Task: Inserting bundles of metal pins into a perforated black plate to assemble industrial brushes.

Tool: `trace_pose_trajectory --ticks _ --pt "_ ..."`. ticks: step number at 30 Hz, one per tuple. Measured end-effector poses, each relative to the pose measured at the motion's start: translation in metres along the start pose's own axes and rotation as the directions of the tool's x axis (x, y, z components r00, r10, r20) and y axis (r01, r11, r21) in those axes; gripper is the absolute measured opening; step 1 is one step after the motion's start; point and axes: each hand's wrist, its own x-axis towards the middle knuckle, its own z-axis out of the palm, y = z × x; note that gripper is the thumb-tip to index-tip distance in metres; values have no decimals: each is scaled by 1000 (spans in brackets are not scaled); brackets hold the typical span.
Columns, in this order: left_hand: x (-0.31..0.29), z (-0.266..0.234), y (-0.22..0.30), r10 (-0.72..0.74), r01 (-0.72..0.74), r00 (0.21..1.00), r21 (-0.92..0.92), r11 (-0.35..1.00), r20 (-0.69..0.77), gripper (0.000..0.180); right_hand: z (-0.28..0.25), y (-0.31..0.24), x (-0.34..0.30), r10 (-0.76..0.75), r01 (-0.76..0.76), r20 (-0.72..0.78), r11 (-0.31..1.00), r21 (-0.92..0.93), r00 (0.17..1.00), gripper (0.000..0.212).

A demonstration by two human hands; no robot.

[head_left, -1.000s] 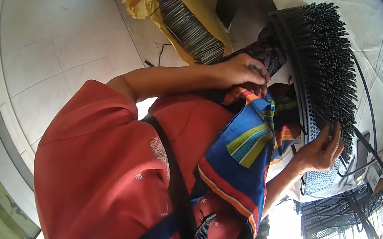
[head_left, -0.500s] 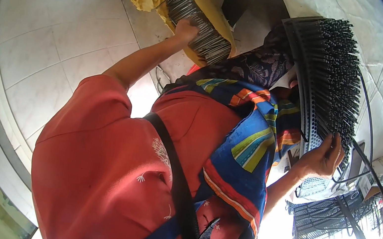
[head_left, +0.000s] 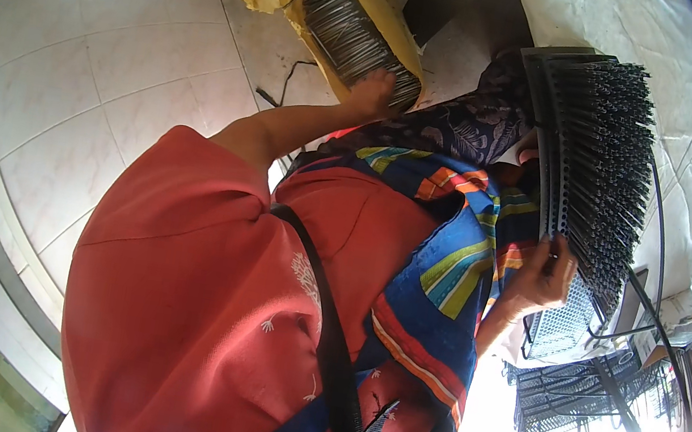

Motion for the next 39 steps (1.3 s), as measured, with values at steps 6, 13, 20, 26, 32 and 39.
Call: trace_pose_trajectory --ticks 6,13,20,26,32,39 --pt "12 33 -1 -86 78 996 203 976 32 65 5 -10 -11 -9 7 47 999 49 999 13" --pt "22 59 -8 -32 40 999 306 951 -29 49 9 -16 -9 18 -23 74 997 70 997 14" --pt "20 58 3 28 28 990 382 924 -139 39 14 -19 -8 25 -32 116 997 65 993 14" --pt "27 48 5 -73 49 996 357 933 54 59 21 -16 -7 27 -41 134 994 99 991 15" --pt "27 23 14 -94 59 988 261 964 125 56 19 -12 -9 80 -94 126 989 112 989 15" --pt "26 24 10 -116 86 982 194 977 149 42 17 -10 -10 84 -98 100 985 140 991 14"
